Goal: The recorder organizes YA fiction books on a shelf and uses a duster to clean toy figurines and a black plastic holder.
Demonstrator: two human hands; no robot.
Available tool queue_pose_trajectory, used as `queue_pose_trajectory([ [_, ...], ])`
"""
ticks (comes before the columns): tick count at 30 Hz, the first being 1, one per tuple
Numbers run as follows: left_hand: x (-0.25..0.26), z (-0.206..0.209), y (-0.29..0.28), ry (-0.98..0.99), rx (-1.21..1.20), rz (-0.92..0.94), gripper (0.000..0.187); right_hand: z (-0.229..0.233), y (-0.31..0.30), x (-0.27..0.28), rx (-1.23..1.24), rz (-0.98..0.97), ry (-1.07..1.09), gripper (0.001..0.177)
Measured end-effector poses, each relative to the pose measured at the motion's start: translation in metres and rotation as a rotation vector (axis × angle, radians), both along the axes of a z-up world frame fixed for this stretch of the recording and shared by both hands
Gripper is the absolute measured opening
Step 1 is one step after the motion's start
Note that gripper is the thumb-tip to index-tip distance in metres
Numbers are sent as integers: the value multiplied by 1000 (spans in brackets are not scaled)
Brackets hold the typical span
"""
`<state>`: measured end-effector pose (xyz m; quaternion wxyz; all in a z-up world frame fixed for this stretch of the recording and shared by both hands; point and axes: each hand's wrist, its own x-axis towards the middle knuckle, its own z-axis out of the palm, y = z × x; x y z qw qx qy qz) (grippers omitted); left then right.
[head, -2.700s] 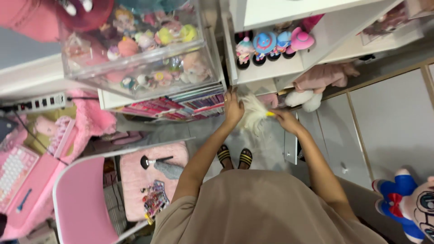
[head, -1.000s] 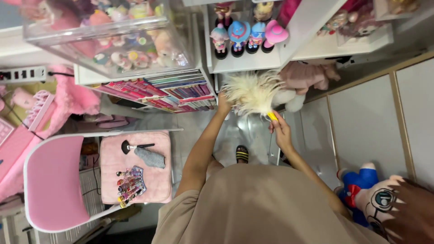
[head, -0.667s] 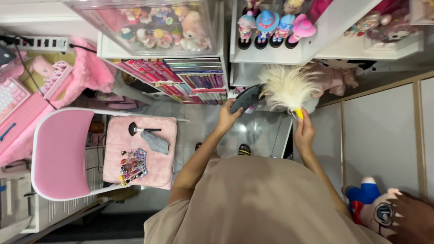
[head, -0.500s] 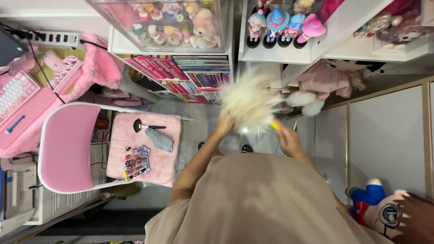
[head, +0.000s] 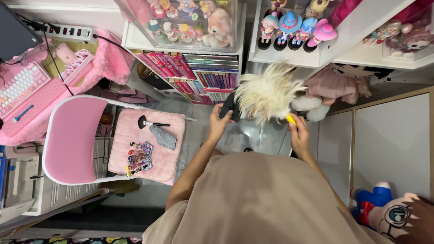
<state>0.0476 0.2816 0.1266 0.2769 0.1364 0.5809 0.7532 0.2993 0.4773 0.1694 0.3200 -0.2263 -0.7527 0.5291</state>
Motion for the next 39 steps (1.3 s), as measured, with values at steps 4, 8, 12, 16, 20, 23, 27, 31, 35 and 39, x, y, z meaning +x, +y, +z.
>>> queue_pose_trajectory([
  [4, 1, 4, -8, 19, 2, 12, 26, 10, -8, -18, 349, 19, -140, 35],
  [8, 5, -18, -15, 248, 46, -19, 29, 32, -18, -37, 400, 272, -345, 40],
  [12, 10, -13, -27, 307, 128, -90, 37, 47, 0, -51, 432, 430, -401, 41],
  [16, 21, 27, -24, 43, -21, -118, 30, 41, 2, -60, 495, 233, -402, 38],
  [20, 15, 31, -21, 60, 72, -71, 31, 25, -7, -53, 510, 345, -308, 32],
  [23, 16, 34, -25, 59, 116, -47, 30, 41, 3, -42, 452, 445, -293, 34],
  [27, 16, 45, -33, 20, 70, 46, 24, 64, 32, -14, 436, 152, -419, 33],
  [31, 5, 47, -47, 36, 108, 65, 23, 44, 50, 8, 310, 18, -450, 35],
  [35, 3, 61, -52, 23, 111, 89, 22, 1, 50, 11, -506, 204, 39, 36],
  [39, 9, 53, -51, 26, 141, 70, 23, -23, 36, -4, -613, 413, 97, 41],
])
